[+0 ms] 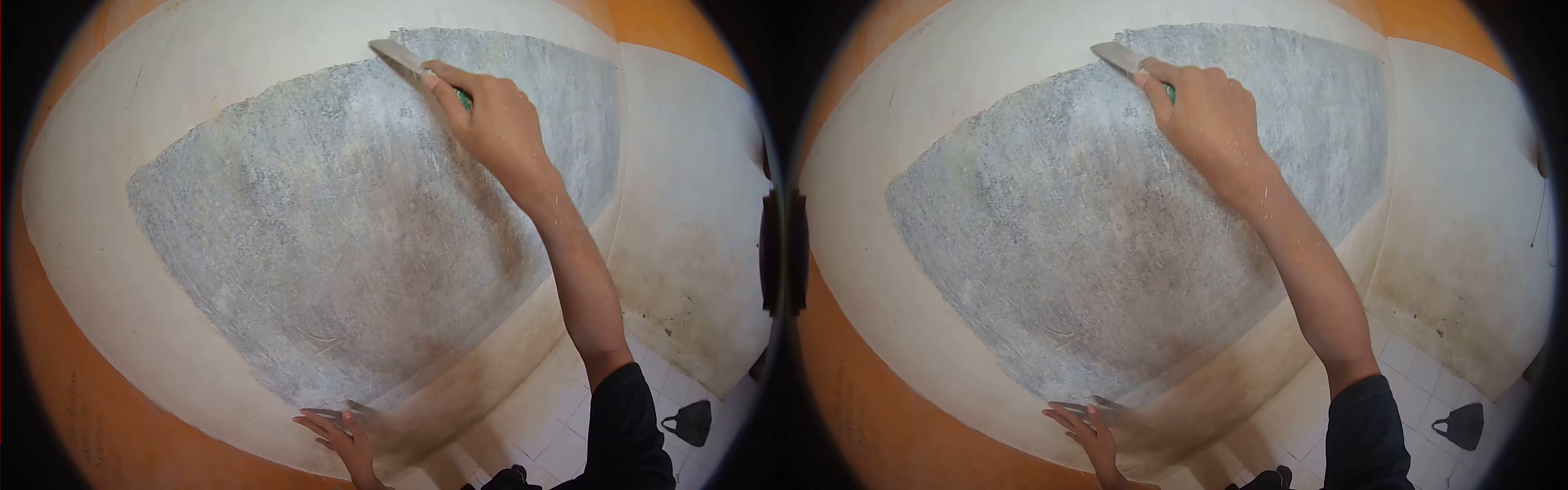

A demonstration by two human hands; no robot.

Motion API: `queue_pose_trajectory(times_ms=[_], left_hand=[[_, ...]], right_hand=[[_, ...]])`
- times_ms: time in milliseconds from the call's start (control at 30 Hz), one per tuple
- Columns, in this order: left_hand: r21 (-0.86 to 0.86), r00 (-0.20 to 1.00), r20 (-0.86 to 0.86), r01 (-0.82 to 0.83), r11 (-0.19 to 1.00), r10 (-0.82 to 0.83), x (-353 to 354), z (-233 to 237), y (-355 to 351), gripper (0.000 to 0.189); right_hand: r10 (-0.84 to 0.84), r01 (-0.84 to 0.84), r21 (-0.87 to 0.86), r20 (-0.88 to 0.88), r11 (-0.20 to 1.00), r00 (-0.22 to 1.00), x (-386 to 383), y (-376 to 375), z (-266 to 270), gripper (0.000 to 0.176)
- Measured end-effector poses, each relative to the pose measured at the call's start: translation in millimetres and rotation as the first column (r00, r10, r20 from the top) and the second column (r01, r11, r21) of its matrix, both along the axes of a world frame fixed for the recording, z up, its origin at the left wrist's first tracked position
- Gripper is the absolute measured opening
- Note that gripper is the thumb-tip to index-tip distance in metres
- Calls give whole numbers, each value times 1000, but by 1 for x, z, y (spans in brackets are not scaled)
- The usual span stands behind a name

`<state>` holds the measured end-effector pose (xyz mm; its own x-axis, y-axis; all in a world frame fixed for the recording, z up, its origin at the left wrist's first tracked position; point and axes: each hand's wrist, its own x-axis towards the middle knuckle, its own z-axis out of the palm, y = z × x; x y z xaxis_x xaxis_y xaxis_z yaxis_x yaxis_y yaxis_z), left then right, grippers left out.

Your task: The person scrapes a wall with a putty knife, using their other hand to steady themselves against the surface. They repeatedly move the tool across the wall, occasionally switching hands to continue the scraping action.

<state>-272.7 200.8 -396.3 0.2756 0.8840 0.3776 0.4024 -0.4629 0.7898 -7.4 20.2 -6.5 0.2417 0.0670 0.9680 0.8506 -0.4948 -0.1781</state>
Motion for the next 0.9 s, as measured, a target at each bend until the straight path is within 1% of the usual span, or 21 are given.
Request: queue_pose_trajectory(times_ms=[67,133,167,233,367,433,467,533,600,667,733,800,867,900], left_hand=[[-50,1000,-14,-22,999,22,0,6,-1,90],[-39,1000,-5,-28,999,27,4,4,0,89],[-24,1000,-11,-30,999,29,1,3,1,89],[-22,999,-9,-31,999,31,4,4,1,89],[-35,1000,-13,-20,999,20,0,4,0,88],[-34,1000,-13,-25,999,25,0,6,-1,88],[-21,1000,-16,-14,1000,14,0,7,-1,89],[-27,1000,-15,-17,999,17,2,7,1,88],[-42,1000,-23,-16,999,15,-2,4,0,88],[-27,1000,-23,-17,999,16,0,2,2,83],[-17,999,-26,-21,1000,20,0,4,1,84],[-10,999,-32,-14,1000,14,2,4,1,84],[-11,999,-29,-20,1000,20,1,1,2,85],[-12,999,-31,-24,1000,23,1,3,3,85]], right_hand=[[2,-2,-9,3,1000,1000,-1,1,-2,35],[24,-23,11,-104,1000,994,-3,4,4,35],[26,-25,10,-109,1000,994,-5,6,4,35],[0,3,30,-95,1000,996,-8,8,7,35],[-31,32,12,-80,999,996,-9,7,-5,33],[-45,53,81,-99,995,994,-11,17,-2,32],[-37,45,79,-95,996,995,-12,20,-1,32],[-90,98,101,-81,990,993,-14,23,3,31],[-98,105,92,-77,990,992,-12,21,-5,31],[-95,100,92,-59,991,994,-9,20,-1,31],[-77,90,100,-131,991,988,-5,20,6,38],[-81,93,70,-160,993,984,-10,19,6,37],[-90,98,31,-197,995,976,-14,15,-7,37],[-77,79,14,-112,997,991,-14,12,-19,34]])
